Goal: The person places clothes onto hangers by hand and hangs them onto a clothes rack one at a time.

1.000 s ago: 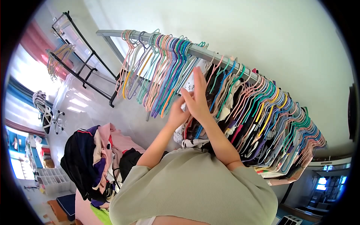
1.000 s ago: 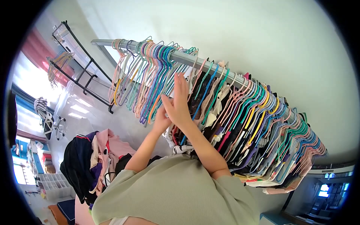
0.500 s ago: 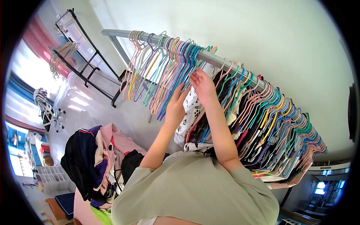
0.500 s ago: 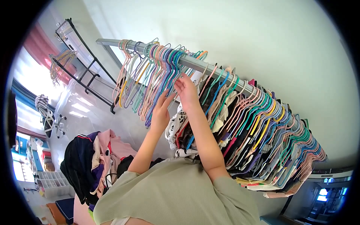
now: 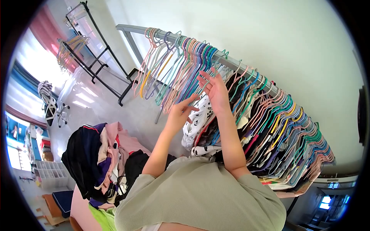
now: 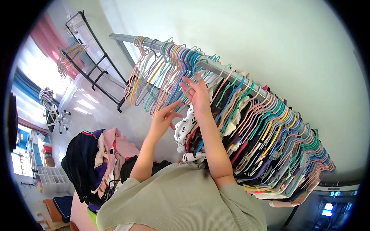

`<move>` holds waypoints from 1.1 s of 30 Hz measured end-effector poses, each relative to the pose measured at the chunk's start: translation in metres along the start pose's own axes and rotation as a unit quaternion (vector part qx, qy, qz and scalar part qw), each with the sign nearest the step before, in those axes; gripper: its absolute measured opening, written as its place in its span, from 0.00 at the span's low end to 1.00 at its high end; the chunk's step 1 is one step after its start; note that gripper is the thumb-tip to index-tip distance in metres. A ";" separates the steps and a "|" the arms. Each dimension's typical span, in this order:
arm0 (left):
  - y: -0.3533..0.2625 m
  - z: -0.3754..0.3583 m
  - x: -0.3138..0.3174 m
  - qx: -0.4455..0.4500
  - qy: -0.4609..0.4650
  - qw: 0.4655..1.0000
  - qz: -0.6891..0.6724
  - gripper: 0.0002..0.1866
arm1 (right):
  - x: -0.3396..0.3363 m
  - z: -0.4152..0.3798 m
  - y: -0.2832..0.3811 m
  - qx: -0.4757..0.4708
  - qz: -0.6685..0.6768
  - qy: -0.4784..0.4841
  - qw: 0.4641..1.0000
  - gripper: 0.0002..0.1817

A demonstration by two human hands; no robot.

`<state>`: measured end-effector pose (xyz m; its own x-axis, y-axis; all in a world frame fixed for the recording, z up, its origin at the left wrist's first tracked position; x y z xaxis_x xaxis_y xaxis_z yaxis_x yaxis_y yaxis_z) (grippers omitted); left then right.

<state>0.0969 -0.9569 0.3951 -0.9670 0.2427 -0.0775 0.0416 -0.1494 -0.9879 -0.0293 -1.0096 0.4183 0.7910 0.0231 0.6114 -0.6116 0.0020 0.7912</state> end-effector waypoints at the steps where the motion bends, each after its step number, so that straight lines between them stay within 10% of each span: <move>1: 0.001 -0.004 0.000 -0.010 0.007 1.000 -0.026 0.24 | 0.005 -0.004 0.003 -0.007 -0.026 0.007 1.000 0.26; 16: 0.002 -0.088 -0.072 -0.002 -0.162 0.986 0.030 0.14 | 0.075 -0.056 -0.013 0.020 -0.124 0.162 0.979 0.29; 33: 0.005 -0.137 0.035 0.027 -0.337 0.940 0.044 0.17 | 0.043 -0.057 -0.004 0.081 -0.077 0.232 0.966 0.18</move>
<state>0.0979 -0.8174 0.3691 -0.9009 -0.4324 -0.0367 0.1329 -0.1944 -0.9719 0.0065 -0.9518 0.4406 0.7566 0.4805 0.4436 -0.4472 -0.1149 0.8870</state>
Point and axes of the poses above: each hand's wrist, its own z-axis towards the middle knuckle, its own x-axis out of the palm, y = z × x, the point moved 9 cm from there along z, towards the middle knuckle, and after that the axes turned 2 degrees about -z, right-handed, at the moved point
